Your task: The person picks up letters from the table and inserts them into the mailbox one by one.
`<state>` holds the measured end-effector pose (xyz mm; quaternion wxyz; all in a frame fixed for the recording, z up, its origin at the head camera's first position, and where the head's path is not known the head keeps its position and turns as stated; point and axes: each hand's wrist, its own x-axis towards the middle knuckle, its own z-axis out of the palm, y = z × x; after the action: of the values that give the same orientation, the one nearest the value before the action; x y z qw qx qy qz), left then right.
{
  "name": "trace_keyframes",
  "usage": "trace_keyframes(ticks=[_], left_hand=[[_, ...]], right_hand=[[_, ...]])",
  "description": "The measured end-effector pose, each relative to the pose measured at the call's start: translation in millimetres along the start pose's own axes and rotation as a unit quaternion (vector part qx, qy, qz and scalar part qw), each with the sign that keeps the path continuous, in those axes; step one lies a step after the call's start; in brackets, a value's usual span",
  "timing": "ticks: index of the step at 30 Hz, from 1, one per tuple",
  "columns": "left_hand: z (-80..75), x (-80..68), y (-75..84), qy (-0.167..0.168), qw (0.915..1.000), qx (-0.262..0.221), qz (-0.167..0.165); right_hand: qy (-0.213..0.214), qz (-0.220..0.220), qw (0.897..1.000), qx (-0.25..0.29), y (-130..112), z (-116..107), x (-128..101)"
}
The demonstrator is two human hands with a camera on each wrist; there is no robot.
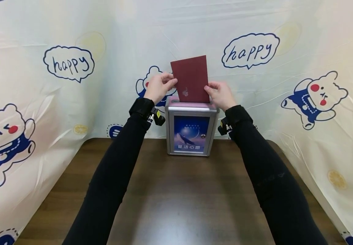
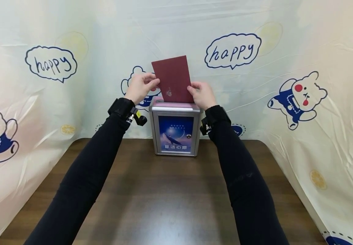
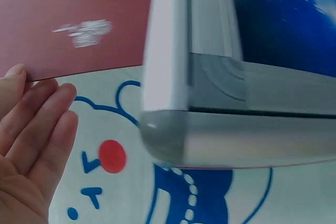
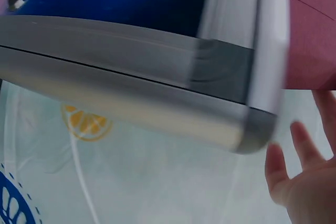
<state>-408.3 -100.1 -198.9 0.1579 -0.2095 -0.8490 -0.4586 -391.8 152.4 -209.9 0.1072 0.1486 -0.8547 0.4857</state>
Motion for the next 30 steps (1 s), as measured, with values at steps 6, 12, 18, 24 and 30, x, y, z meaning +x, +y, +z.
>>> trace_keyframes(ticks=[6, 12, 18, 24, 30], left_hand=[[-4.7, 5.5, 12.9, 0.025, 0.9991, -0.032, 0.009], [-2.8, 6.4, 12.8, 0.024, 0.9993, -0.027, 0.01], [-2.4, 1.3, 0.4, 0.006, 0.9999, -0.011, 0.001], [1.0, -1.1, -9.0, 0.005, 0.9998, -0.02, 0.006], [6.8, -3.4, -15.3, 0.007, 0.9996, -0.018, 0.018]], right_hand=[[0.007, -0.006, 1.0, -0.029, 15, 7, -5], [0.014, -0.033, 0.998, -0.043, 16, 10, -6], [0.067, -0.065, 0.992, -0.088, -12, 8, -2], [0.096, -0.09, 0.974, -0.183, -34, 10, 1], [0.096, -0.111, 0.963, -0.227, -30, 14, 1]])
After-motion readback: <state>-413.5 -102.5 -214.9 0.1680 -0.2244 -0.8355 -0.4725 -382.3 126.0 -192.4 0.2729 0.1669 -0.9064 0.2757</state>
